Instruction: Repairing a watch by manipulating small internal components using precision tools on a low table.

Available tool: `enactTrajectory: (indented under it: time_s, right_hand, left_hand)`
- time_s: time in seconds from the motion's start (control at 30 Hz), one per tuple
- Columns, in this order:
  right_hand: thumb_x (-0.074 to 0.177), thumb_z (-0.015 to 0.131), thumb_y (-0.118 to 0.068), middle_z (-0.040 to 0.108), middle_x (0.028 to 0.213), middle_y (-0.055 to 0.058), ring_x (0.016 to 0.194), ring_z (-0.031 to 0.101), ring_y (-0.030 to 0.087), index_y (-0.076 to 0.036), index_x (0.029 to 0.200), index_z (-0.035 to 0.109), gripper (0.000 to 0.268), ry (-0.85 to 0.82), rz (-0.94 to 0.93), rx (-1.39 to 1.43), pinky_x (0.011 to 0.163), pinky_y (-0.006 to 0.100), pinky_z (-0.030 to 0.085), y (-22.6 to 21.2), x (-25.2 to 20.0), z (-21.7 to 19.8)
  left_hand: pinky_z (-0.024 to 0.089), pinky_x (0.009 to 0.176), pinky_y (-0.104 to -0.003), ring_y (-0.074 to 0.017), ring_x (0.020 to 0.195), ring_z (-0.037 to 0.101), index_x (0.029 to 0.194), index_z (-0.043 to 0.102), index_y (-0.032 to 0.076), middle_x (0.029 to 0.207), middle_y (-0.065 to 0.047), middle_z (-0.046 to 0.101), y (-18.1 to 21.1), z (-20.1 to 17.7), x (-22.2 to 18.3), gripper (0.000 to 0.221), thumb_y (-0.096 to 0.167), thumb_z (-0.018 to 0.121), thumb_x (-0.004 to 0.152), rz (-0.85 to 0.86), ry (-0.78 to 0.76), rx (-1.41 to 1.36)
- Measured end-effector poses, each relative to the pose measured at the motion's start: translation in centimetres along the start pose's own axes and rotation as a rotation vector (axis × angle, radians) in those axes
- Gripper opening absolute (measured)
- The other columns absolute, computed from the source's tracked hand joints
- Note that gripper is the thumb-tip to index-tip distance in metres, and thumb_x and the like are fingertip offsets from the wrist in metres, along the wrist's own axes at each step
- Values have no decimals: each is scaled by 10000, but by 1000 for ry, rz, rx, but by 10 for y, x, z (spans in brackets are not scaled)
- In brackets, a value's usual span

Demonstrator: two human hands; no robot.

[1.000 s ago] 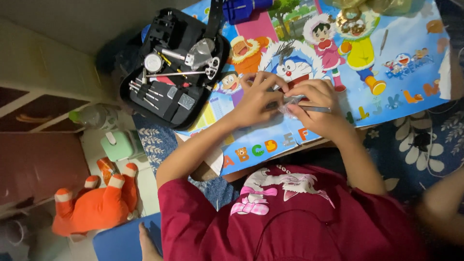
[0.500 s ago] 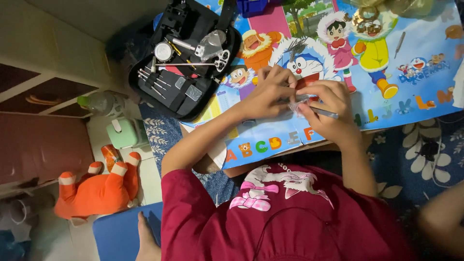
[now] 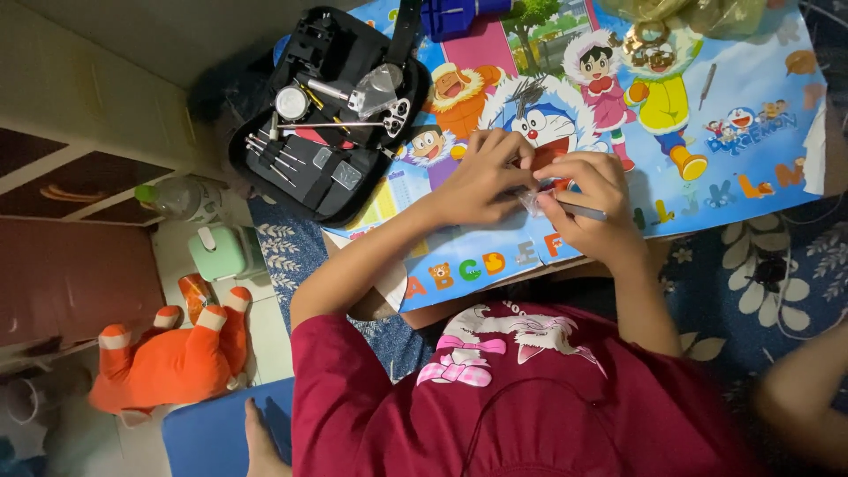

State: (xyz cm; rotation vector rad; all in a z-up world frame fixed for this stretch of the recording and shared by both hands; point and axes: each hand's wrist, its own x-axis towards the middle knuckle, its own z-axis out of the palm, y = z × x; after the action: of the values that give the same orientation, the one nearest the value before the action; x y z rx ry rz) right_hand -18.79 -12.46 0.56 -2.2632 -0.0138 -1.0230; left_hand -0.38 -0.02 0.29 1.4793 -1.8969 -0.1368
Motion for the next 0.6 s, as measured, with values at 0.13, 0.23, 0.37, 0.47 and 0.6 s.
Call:
enactTrajectory:
  time_s: [0.13,0.23,0.37,0.47,0.6]
  right_hand:
    - [1002,727,-159,749,1060,20,1142,631,243,-96,726,660,290,17,1,55,1015,375,396,4,-4,-6]
    - [1054,633,-251,718,1004,31,1105,613,272,-92,919,704,221,76,148,220,1034,387,420,8,-7,-15]
    - [1064,539,-210,597,1060,74,897,486,177,-48,989,636,203,172,302,300,772,304,374,10,-10,-25]
    - [1061,588,-166,517,1079,100,876,428,192,-13,1063,622,158,115,336,231,754,318,363,22,3,-39]
    - [961,746,26,654,1223,152,1145,490,318,40,781,709,184,-123,71,-186,1035,429,446,25,44,-52]
  left_hand:
    - [296,948,-515,-292,1077,453,955,682,179,1058,-48,453,-2,2,0,162,279,740,841,48,21,36]
    - [313,939,-498,-289,1043,456,948,698,165,1052,-48,459,1,2,0,172,238,745,799,54,38,68]
    - [336,918,-486,-297,1030,478,946,687,153,1065,-55,482,-4,8,-3,182,221,752,790,5,54,52]
    - [342,920,-469,-279,1049,488,966,667,156,1099,-49,501,-5,7,-3,213,305,730,826,-37,55,10]
    - [288,999,-414,-223,1099,473,1012,596,144,1210,5,612,2,-3,-1,350,329,648,720,-163,-19,-105]
